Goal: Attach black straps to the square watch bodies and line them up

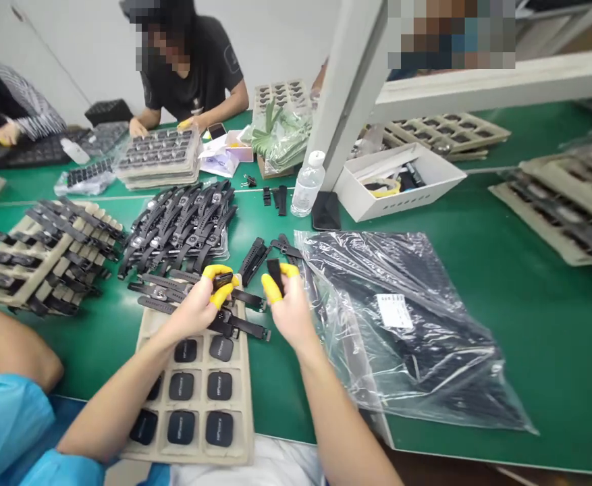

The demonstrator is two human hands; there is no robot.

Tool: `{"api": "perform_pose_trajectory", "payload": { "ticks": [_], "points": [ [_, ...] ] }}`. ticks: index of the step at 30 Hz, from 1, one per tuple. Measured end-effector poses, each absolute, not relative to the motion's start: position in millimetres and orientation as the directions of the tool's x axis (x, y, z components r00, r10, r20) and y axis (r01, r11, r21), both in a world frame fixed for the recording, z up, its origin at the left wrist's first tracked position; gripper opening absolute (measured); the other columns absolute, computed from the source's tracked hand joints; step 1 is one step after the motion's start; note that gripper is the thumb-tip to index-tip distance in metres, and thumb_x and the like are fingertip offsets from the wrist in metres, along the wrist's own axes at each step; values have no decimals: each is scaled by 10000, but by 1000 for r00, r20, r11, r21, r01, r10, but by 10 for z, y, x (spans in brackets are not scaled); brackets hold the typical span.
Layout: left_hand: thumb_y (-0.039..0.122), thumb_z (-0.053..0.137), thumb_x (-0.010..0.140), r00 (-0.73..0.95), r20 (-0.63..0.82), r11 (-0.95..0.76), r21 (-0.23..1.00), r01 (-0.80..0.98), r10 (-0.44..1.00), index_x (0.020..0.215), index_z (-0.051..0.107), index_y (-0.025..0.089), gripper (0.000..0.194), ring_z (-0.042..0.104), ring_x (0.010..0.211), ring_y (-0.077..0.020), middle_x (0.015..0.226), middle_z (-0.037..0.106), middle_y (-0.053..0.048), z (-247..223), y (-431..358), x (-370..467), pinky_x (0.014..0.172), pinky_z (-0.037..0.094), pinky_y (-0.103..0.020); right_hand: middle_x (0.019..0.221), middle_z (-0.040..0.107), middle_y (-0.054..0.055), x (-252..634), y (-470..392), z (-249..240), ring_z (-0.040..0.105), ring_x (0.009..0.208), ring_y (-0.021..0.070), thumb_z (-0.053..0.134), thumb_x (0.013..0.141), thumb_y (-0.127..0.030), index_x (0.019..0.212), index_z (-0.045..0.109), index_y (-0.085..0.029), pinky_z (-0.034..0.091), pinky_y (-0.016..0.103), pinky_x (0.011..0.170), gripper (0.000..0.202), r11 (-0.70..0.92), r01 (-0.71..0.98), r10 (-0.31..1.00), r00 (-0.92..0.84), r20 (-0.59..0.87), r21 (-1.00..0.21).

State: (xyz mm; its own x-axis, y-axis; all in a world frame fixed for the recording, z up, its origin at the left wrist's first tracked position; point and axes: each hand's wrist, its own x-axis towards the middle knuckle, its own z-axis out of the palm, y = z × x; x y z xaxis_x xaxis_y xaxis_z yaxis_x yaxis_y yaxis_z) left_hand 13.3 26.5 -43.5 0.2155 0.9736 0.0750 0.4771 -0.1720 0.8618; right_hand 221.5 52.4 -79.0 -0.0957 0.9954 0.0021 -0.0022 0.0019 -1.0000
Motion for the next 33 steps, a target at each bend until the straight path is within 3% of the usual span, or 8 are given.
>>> {"api": "perform_pose_trajectory", "payload": {
  "ticks": [3, 7, 13, 33],
  "points": [
    [222, 495, 1038, 228, 180, -265, 866, 425, 957, 1374, 517, 189, 338, 698, 1187, -224, 1302, 695, -135, -607, 241, 142, 1058, 573, -401, 615, 505, -86, 2072, 289, -652, 419, 468, 112, 592, 991, -581, 1059, 517, -246, 329, 242, 452, 349, -208, -237, 936, -329, -122, -949],
    [82, 469, 970, 299, 324, -431, 790, 436, 897, 1407, 568, 199, 464, 649, 1285, -220, 1379, 677, -114, -652, 207, 79, 1117, 538, -392, 527, 489, -95, 1943, 113, -620, 404, 448, 98, 637, 990, -544, 922, 529, -229, 346, 246, 479, 341, -312, -278, 844, -521, -131, -908],
    [-2, 433, 833, 403, 349, -519, 712, 473, 846, 1467, 548, 202, 675, 615, 1335, -235, 1390, 665, -111, -658, 217, 29, 1139, 524, -412, 488, 483, -94, 1918, 134, -655, 371, 422, 92, 684, 965, -533, 844, 534, -225, 313, 246, 461, 363, -344, -272, 830, -536, -155, -899],
    [79, 446, 942, 480, 372, -591, 656, 470, 795, 1402, 601, 164, 493, 630, 1322, -255, 1356, 679, -152, -601, 235, 6, 1123, 536, -410, 459, 450, -96, 1953, 148, -672, 330, 397, 91, 690, 961, -524, 863, 577, -214, 295, 247, 441, 344, -318, -266, 825, -551, -127, -910]
  ]
}}
